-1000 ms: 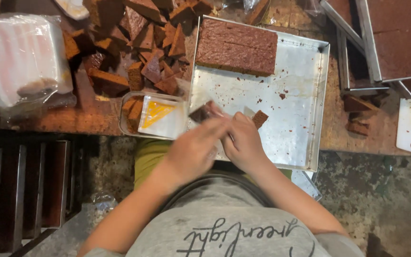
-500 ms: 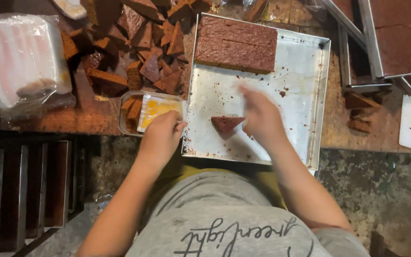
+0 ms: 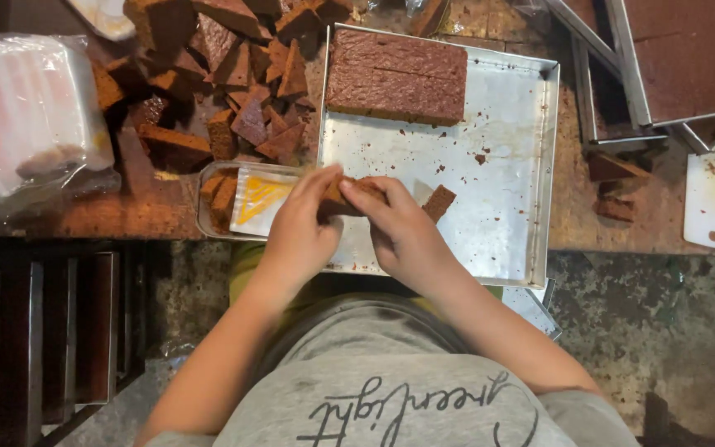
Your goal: Transferring cut cake pieces from a baking tray to a container and a pile on the workbench.
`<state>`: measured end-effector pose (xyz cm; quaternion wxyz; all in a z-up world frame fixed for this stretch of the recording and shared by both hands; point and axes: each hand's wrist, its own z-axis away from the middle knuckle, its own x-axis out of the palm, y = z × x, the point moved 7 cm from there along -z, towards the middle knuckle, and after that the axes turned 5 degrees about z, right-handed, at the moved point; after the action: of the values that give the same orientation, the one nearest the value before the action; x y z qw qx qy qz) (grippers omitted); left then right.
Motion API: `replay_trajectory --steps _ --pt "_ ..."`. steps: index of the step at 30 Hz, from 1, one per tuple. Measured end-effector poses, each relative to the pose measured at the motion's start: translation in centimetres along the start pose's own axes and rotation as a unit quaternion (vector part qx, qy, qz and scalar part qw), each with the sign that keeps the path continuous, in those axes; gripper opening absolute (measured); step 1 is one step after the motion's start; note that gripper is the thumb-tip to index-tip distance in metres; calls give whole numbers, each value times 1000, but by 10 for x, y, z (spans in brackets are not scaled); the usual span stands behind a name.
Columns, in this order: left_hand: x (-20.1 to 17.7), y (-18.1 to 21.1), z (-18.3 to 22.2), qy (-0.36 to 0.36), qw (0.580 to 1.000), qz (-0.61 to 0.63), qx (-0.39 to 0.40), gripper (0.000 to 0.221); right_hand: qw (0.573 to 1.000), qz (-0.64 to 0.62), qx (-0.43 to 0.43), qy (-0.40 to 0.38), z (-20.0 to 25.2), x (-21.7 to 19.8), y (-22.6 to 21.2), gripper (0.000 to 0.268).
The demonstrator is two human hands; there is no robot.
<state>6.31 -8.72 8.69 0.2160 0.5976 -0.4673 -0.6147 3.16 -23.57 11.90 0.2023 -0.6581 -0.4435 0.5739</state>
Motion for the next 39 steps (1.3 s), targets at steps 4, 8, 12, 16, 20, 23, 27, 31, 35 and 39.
replay_trajectory --steps 4,8,12,16,20,23,27,31,35,39 --pt "4 10 -3 -98 990 -58 -88 63 989 140 -41 5 9 4 9 49" --pt "19 2 5 -164 975 -101 -115 61 979 172 -102 35 20 3 8 43" --pt "37 41 22 -69 988 -95 101 60 969 204 67 -120 19 24 46 32" --pt "56 42 39 -116 979 -68 156 68 916 226 209 -257 29 27 93 24" --pt "27 -32 26 -56 982 -133 126 34 891 151 411 -121 5 -76 60 47" --pt "16 -78 28 -190 961 -152 -133 33 945 -53 10 321 13 -159 41 65" --pt "-6 -79 26 -36 990 -102 -95 10 946 137 283 82 7 -125 122 32" --pt "-16 -101 31 2 980 -14 -197 14 859 202 429 -195 35 -27 184 56" --pt "-25 -65 25 44 989 75 -118 34 900 137 380 -165 27 -5 146 40" --pt "-23 -19 12 7 996 70 -52 54 986 -131 93 -41 -6 -12 31 47"
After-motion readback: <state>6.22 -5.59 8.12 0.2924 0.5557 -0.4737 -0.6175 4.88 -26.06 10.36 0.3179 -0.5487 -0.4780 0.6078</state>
